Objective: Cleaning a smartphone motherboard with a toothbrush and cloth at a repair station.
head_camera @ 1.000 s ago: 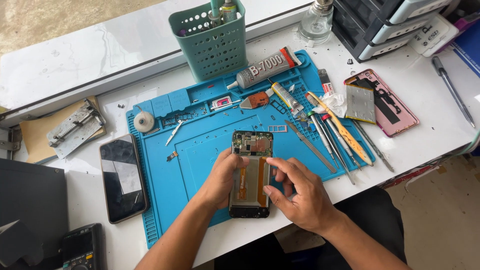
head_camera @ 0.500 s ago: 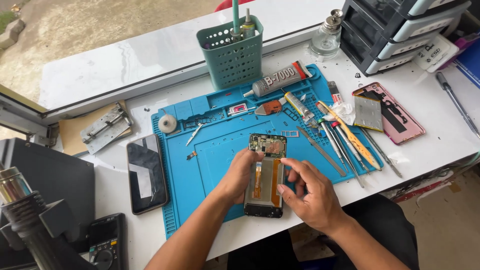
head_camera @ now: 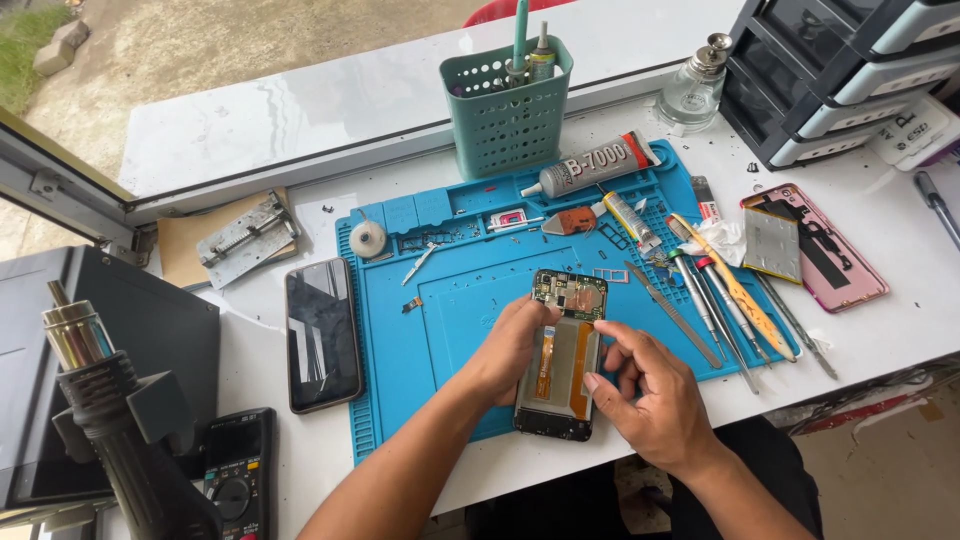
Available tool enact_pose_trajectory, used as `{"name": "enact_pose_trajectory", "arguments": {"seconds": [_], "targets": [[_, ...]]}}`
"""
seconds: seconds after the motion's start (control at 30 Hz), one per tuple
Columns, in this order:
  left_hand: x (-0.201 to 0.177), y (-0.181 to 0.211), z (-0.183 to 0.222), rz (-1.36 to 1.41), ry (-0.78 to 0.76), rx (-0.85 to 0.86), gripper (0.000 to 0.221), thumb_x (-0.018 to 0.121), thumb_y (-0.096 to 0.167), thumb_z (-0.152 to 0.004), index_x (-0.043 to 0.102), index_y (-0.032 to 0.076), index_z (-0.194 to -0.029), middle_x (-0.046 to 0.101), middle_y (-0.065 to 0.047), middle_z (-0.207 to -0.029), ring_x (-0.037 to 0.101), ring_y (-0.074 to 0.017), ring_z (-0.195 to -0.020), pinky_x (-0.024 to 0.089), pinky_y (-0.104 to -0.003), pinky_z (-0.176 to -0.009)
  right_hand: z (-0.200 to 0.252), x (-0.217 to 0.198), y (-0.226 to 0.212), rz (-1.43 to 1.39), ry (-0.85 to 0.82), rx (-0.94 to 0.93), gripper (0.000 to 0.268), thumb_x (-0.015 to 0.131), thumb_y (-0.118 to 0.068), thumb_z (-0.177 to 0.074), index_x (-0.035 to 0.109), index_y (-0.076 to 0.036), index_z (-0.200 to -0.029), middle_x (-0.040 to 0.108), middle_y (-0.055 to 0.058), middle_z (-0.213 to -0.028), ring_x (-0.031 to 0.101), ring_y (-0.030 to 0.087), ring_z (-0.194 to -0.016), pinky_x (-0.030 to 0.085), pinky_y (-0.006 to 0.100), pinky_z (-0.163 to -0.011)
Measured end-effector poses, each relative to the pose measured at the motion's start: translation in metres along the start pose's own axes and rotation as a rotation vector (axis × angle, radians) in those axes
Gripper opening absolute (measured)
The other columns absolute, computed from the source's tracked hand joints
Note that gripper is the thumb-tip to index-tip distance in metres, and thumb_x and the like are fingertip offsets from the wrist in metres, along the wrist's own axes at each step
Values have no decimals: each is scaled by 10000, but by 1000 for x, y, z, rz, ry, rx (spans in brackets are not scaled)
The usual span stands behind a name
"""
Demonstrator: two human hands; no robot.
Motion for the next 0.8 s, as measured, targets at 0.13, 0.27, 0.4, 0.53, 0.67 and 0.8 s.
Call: {"name": "enact_pose_trajectory", "arguments": {"seconds": [0.13, 0.27, 0.4, 0.53, 0.67, 0.8], "targets": [[-1, -4, -5, 16, -8, -10, 333, 465, 356, -938, 427, 121, -1171, 448, -127, -1039, 613, -280, -901, 534, -417, -654, 0, 0, 0, -12, 6, 12, 545, 724, -309, -876, 625, -139, -1385, 613, -5, -889, 527, 121, -617, 503, 269, -569], [0, -4, -3, 25, -32, -16, 327, 468, 363, -950, 408, 123, -1163, 448, -126, -1019, 612, -276, -887, 532, -407, -651, 1, 0, -3, 7, -1, -25, 533, 702, -308, -894, 609, -139, -1391, 606, 1, -894, 543, 116, -608, 526, 257, -556], [1, -2, -1, 103, 3, -29, 409, 535, 365, -932, 394, 94, -1204, 482, -138, -1029, 619, -265, -825, 541, -406, -616, -3, 0, -2, -1, -17, 13, 534, 697, -301, -891, 616, -145, -1395, 608, -4, -897, 538, 111, -597, 529, 257, -566], [1, 1, 0, 111, 49, -54, 425, 561, 359, -934, 404, 103, -1235, 499, -137, -1048, 624, -259, -830, 559, -406, -601, -9, -1, -1, -15, -20, 25, 560, 701, -301, -884, 609, -129, -1409, 623, -6, -889, 538, 113, -598, 529, 264, -573], [3, -3, -4, 114, -18, -24, 339, 595, 325, -953, 399, 99, -1112, 564, -132, -889, 652, -273, -731, 559, -409, -573, -3, 0, -1, -8, -26, 59, 579, 690, -313, -887, 587, -120, -1423, 666, -12, -854, 559, 117, -588, 543, 280, -587], [5, 2, -2, 100, -161, 118, 231, 621, 300, -972, 650, 73, -1002, 704, -96, -855, 701, -267, -749, 576, -418, -615, -3, 0, 4, -59, -16, 92, 598, 701, -295, -880, 585, -105, -1435, 678, -10, -846, 575, 121, -606, 547, 279, -584]]}}
Point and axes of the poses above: each hand's wrist, its own z-axis away from the middle knuckle, its own x-axis out of the palm, y = z × x, the point moved 5 cm from there along -z, towards the middle knuckle
